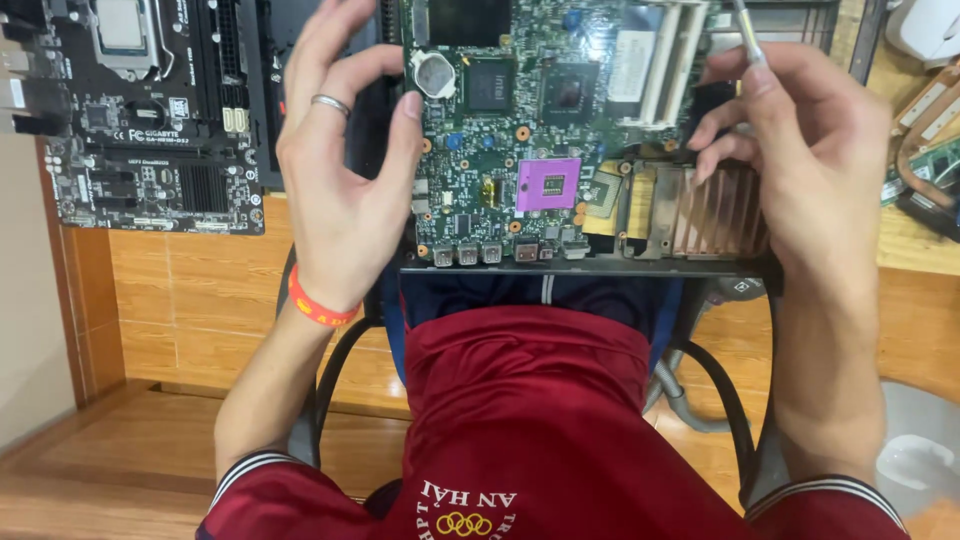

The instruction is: Disassembling and inspecting laptop components and motherboards.

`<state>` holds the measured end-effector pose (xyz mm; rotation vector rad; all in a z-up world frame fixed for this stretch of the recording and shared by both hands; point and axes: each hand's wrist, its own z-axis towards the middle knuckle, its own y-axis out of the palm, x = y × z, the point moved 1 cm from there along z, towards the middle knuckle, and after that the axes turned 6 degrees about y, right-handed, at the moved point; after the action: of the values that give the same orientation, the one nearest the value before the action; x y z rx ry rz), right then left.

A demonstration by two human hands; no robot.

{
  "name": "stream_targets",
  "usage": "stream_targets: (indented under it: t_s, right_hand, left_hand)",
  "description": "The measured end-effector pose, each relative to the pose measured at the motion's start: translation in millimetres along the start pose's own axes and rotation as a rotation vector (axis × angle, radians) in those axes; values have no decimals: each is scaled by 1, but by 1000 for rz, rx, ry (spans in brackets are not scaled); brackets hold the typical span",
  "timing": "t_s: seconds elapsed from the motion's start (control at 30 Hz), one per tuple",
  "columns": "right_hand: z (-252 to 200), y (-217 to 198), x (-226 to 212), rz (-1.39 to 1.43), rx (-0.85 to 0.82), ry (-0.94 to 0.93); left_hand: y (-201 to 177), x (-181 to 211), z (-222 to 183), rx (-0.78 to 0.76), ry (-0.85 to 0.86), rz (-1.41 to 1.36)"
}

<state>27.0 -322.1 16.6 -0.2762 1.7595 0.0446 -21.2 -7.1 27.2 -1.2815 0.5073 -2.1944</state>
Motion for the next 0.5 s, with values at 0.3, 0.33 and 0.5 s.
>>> stream_targets:
  t_s: [0.3,0.33,0.5]
  right_hand:
    - [-18,-25,21,193,24,-90]
    - [-19,-28,23,175,3,-138]
    - [-19,-69,53,236,8,-225]
  left_hand:
    - [-10,57,-19,48,-300,-366]
    - [-11,64,-22,49,-231,-339]
    - [-3,94,-21,29,-104,-351]
